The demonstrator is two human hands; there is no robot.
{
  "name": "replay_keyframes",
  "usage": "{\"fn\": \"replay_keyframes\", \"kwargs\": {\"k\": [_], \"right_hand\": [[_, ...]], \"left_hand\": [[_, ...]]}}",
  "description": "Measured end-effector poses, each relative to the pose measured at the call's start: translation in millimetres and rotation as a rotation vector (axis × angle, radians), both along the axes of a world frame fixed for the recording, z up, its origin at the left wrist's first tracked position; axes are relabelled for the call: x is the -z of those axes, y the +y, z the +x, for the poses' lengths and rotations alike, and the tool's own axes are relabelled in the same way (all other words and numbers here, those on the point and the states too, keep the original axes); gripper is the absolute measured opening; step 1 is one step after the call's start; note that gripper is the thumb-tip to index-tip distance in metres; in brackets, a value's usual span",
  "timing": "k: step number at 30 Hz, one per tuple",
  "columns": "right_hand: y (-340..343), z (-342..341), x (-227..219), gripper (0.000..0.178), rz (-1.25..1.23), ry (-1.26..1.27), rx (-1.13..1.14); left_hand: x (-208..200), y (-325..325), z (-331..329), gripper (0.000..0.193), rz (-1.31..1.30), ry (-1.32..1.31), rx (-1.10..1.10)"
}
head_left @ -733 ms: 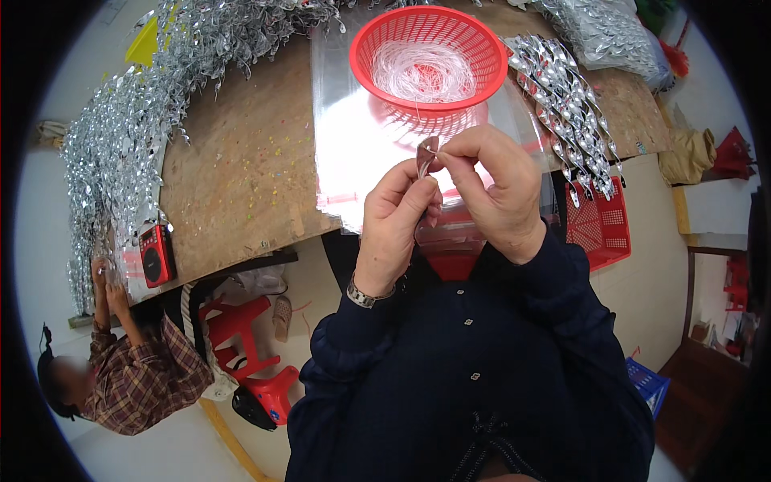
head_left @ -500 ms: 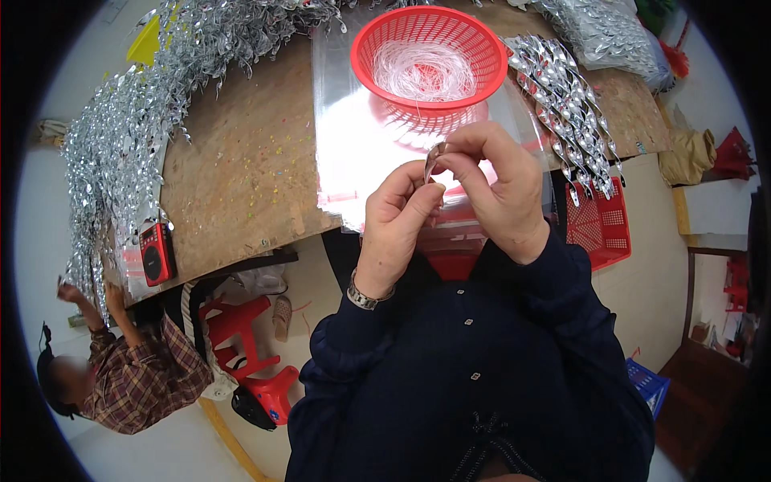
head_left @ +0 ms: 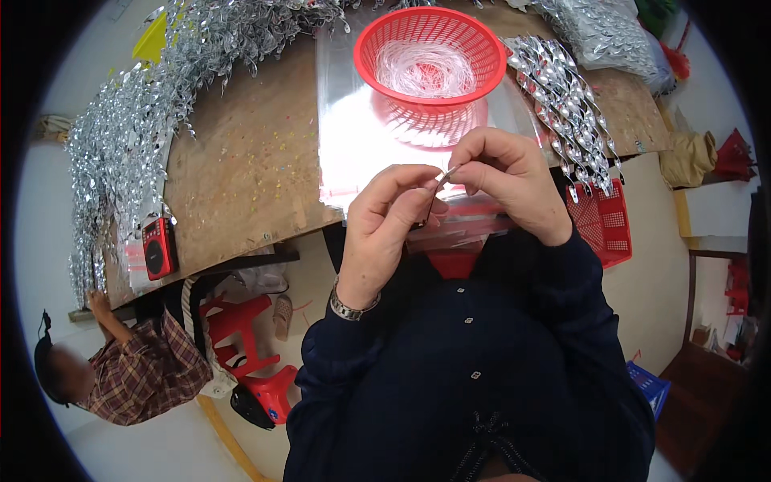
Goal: Assembling small toy components and tinsel decorations at a factory workstation.
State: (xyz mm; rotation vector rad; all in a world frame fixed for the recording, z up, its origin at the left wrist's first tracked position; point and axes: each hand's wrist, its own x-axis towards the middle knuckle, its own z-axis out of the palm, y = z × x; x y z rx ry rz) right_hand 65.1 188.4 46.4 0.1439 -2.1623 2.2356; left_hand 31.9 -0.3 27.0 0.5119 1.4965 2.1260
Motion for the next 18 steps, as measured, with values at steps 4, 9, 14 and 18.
{"fn": "replay_keyframes", "kwargs": {"k": [4, 9, 14, 18], "right_hand": [[-0.1, 4.0, -0.4, 0.004, -0.012, 0.042, -0.025], [3.1, 5.2, 6.9, 0.006, 0.114, 0.339, -0.012], [3.8, 8.5, 5.5, 0.006, 0.165, 0.493, -0.001], [2.6, 13.1, 4.7, 0.006, 0.203, 0.568, 0.047]], "left_hand": [[-9.5, -4.3, 2.7, 0.020, -0.012, 0.115, -0.023], [-21.9, -5.4, 8.6, 0.017, -0.088, 0.232, -0.058], [-32.9, -5.5, 7.3, 0.015, -0.133, 0.406, -0.049], [-38.7, -5.0, 9.3, 0.015, -0.191, 0.504, -0.020]]}}
